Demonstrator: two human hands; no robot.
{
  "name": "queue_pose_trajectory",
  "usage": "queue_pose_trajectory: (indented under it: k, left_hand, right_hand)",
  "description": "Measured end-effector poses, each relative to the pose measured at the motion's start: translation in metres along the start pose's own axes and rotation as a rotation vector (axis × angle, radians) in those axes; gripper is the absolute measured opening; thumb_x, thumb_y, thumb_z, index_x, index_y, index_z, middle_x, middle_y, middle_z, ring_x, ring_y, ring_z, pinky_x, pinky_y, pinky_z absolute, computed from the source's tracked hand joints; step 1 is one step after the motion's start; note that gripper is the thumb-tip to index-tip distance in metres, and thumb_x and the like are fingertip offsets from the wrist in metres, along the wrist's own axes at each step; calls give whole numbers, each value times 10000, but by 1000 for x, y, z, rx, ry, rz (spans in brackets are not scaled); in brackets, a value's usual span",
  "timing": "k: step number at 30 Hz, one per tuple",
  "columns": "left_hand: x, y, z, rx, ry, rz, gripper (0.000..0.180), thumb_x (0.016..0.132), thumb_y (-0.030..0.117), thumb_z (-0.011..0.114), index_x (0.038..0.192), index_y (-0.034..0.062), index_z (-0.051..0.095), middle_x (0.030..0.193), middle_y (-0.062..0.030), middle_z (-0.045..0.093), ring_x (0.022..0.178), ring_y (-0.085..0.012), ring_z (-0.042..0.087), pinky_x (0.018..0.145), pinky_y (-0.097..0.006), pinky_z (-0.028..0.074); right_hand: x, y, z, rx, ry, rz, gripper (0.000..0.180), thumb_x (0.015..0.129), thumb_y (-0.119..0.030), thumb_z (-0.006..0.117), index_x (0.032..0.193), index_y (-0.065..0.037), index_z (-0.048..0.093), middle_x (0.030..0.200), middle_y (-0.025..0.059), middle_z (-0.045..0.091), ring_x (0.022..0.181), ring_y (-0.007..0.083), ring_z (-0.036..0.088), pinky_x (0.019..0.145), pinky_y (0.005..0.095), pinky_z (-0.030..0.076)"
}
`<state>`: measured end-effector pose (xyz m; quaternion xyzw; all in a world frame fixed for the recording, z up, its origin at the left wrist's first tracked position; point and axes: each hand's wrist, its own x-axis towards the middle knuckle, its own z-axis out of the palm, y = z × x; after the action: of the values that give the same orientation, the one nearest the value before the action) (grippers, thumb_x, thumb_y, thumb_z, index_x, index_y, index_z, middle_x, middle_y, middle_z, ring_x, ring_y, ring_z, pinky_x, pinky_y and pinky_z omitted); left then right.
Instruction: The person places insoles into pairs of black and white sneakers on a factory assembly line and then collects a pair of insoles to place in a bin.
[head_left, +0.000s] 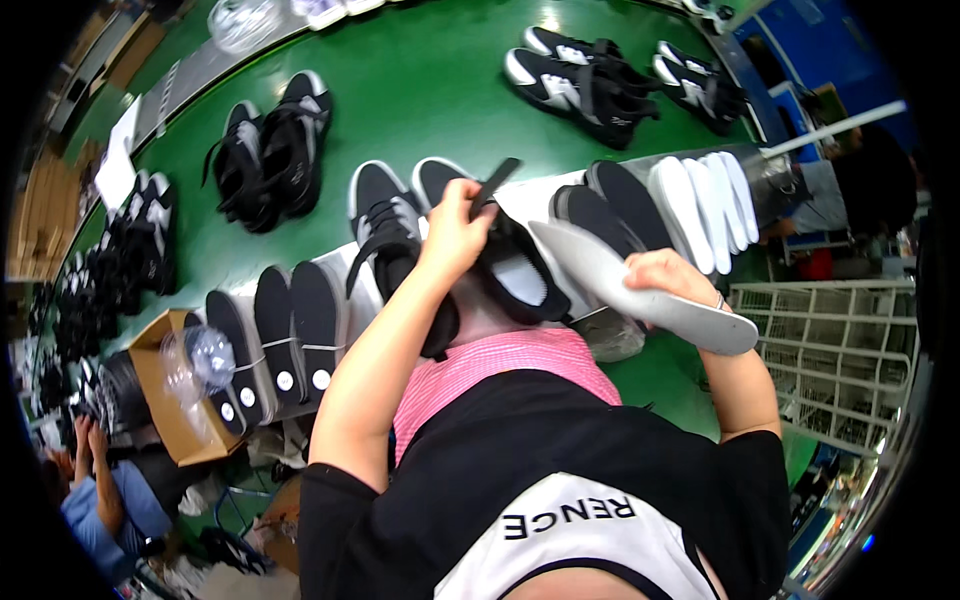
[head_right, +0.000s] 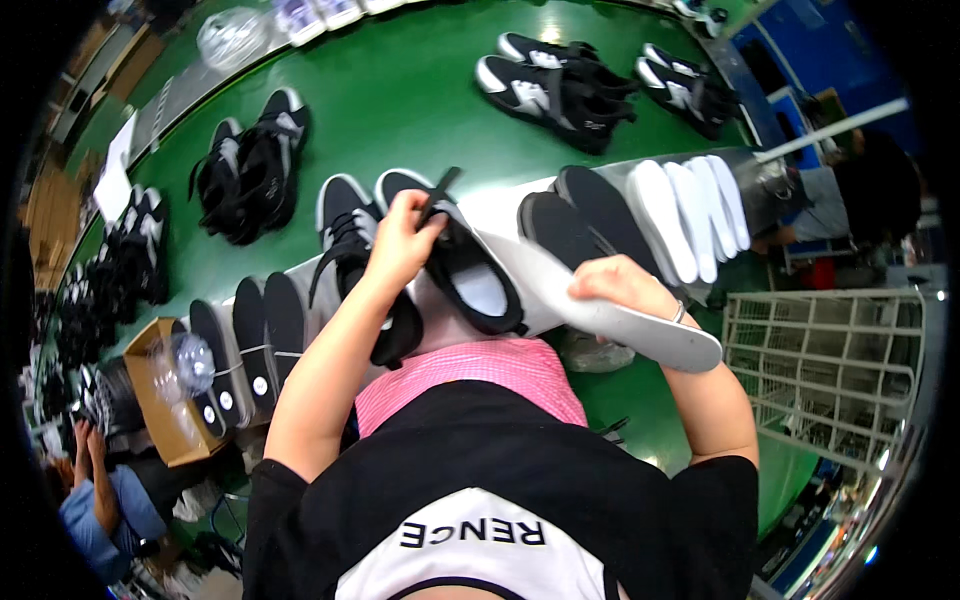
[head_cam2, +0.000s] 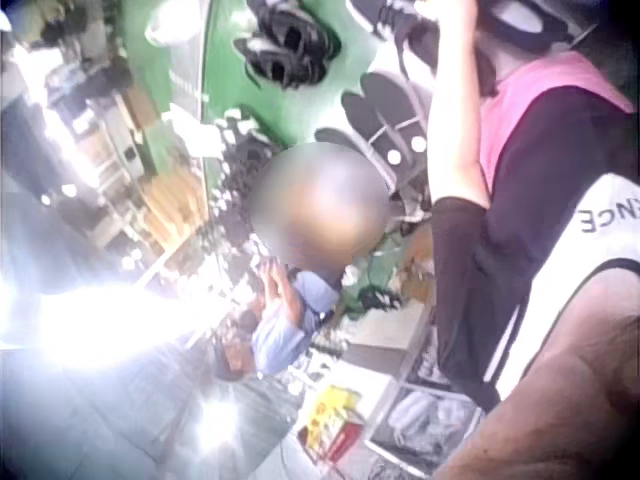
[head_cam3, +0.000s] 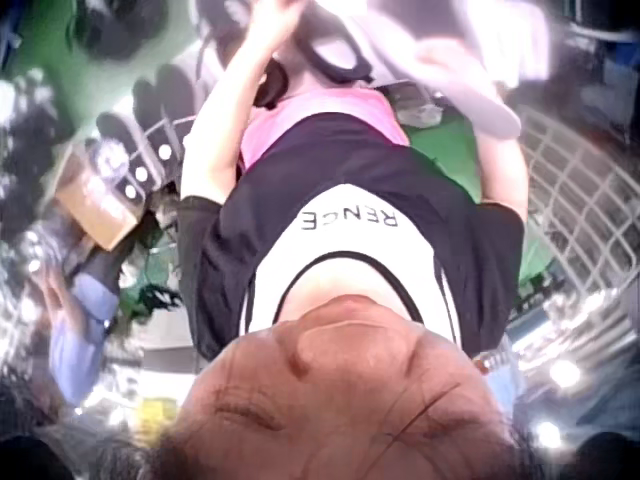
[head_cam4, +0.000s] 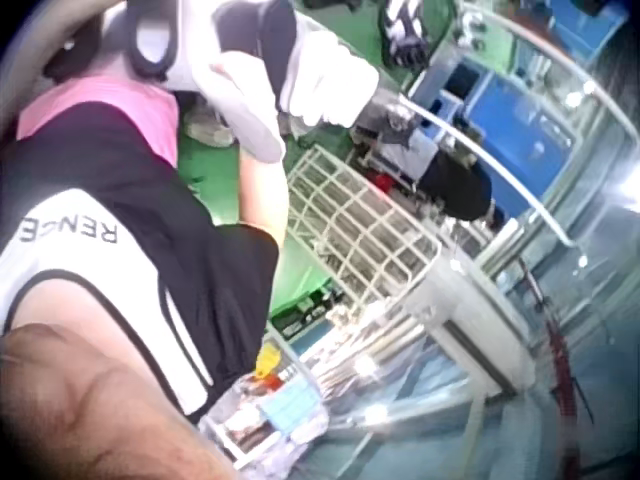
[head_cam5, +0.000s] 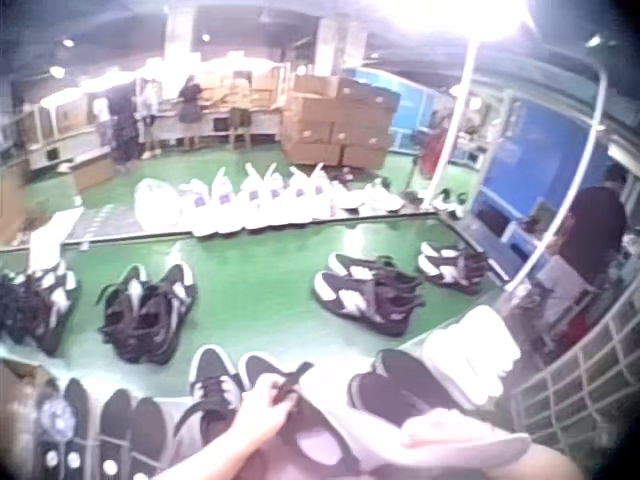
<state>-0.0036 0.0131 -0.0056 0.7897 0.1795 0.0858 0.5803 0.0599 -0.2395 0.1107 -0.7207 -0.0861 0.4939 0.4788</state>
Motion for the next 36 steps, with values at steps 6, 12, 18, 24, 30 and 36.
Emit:
queue_pose_trajectory:
  k: [6,12,18,24,30,36]
  left_hand:
    - [3,-6,-5,-30,-26,4,277,769,110,581,986,-17,465,804,-191,597,760,-302,595,692,-348,446]
    - [5,-4,8,-39,12,17,258,783,94,546,997,-14,451,817,-218,594,807,-365,585,719,-389,440]
    - [3,-4,16,-37,-1,-61,224,804,111,537,994,9,478,884,-155,596,845,-233,578,778,-308,426]
    - [-1,-9,18,-114,70,-17,245,788,105,555,1000,12,476,832,-170,589,802,-290,578,725,-361,444]
    - [-1,-10,22,-132,72,-26,294,775,128,582,1020,13,468,805,-241,592,800,-402,576,694,-422,447]
    - [0,-18,19,-106,85,18,303,780,128,574,1029,4,454,826,-240,592,805,-395,577,693,-417,449]
  right_hand:
    - [79,7,75,-981,84,-294,246,691,-207,529,690,16,633,672,204,586,601,319,585,634,409,462]
    - [68,7,90,-1470,237,-358,304,686,-263,590,884,-33,587,915,131,521,822,284,560,713,445,446]
    - [24,-18,64,-1512,56,-45,342,663,-304,591,844,-14,580,812,190,587,697,312,610,646,393,497]
    - [81,5,87,-1526,39,-281,145,700,-127,541,729,-25,640,805,185,601,721,301,617,653,386,498]
    - [142,30,87,-1493,-81,-23,250,749,-153,526,913,-7,646,979,222,591,868,311,607,748,360,484]
    - [153,23,97,-1669,-263,124,257,752,-140,533,963,-45,645,1007,157,613,949,276,587,798,331,470]
